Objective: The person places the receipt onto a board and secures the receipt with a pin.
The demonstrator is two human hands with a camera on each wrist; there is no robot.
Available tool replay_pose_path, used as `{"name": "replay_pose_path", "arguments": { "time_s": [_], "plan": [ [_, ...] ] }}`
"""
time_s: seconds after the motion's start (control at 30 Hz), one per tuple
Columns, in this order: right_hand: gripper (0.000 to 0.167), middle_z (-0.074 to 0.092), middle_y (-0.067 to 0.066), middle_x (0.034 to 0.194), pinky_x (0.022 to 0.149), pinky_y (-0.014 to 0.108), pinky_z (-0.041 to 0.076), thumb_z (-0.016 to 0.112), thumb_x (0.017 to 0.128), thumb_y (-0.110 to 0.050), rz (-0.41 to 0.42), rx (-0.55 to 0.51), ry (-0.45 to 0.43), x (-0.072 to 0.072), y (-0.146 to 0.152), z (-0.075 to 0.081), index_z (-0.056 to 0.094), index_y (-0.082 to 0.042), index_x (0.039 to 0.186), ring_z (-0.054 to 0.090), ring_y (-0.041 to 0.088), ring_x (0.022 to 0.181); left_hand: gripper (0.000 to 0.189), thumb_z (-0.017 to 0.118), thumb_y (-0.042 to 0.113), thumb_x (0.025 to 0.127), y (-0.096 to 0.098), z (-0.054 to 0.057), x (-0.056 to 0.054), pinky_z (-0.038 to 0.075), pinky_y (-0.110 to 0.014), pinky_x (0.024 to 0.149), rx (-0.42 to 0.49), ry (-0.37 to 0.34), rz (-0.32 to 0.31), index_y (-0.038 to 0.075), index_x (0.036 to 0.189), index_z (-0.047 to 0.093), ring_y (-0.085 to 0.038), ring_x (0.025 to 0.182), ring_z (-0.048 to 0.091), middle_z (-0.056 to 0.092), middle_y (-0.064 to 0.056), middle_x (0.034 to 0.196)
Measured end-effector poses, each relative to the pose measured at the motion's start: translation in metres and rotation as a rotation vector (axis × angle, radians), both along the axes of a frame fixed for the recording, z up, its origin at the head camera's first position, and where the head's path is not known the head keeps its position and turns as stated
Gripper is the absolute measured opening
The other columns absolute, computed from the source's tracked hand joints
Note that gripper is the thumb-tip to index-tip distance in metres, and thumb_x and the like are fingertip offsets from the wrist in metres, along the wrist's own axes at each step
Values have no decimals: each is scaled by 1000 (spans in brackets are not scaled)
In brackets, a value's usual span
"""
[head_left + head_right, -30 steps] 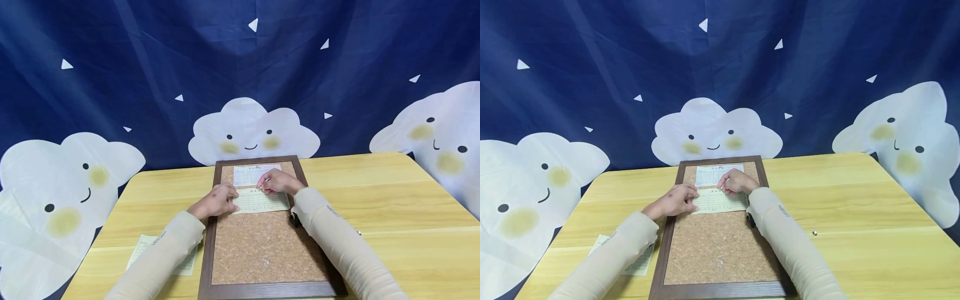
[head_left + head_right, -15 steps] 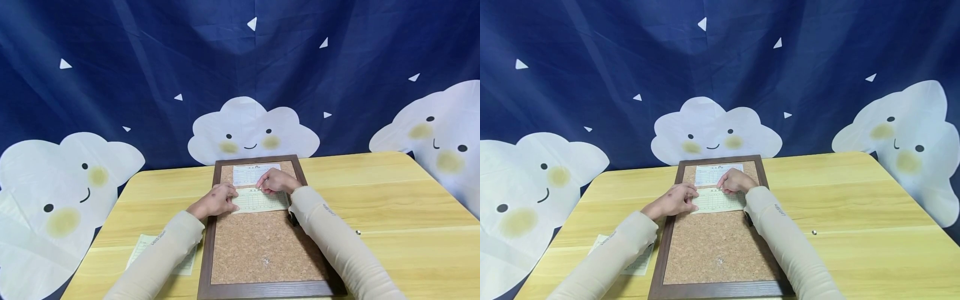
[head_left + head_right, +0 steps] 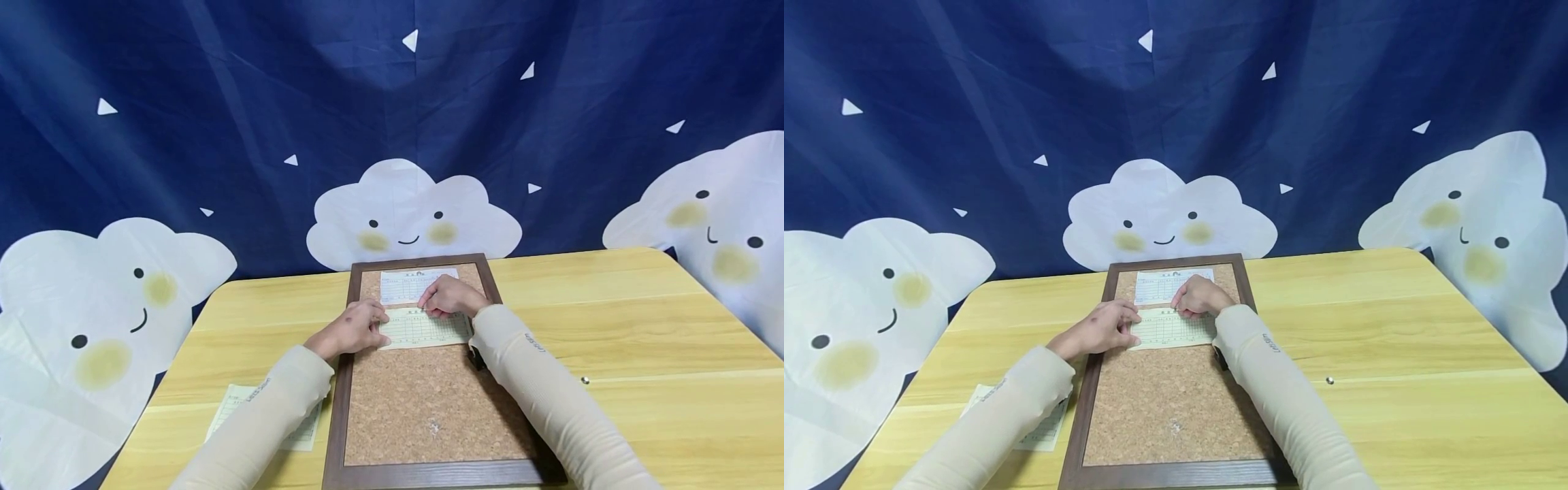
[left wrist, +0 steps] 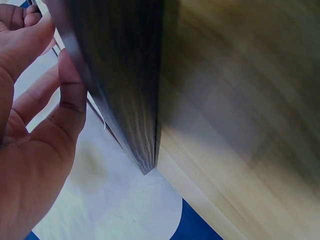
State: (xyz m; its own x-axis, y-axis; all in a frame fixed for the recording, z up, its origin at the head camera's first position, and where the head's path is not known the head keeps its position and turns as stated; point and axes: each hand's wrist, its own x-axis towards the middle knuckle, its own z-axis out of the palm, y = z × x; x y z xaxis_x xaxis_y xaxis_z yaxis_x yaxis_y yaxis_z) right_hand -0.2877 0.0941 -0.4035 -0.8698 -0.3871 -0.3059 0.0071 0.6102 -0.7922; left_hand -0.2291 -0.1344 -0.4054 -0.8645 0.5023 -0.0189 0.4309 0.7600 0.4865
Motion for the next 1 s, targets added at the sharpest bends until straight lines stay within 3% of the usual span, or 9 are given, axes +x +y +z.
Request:
{"name": "replay_pose_path", "arguments": {
  "time_s": [1.0],
  "plan": [
    [10, 65, 5, 69, 57, 24, 52, 61, 94, 2, -44, -19, -16, 0, 1, -1, 71, 5, 95, 58, 12, 60, 37, 84, 10, 82, -1, 1, 1, 47, -41, 101, -4, 7, -2, -5, 113, 72, -31, 125, 52, 58, -19, 130]
  ]
}}
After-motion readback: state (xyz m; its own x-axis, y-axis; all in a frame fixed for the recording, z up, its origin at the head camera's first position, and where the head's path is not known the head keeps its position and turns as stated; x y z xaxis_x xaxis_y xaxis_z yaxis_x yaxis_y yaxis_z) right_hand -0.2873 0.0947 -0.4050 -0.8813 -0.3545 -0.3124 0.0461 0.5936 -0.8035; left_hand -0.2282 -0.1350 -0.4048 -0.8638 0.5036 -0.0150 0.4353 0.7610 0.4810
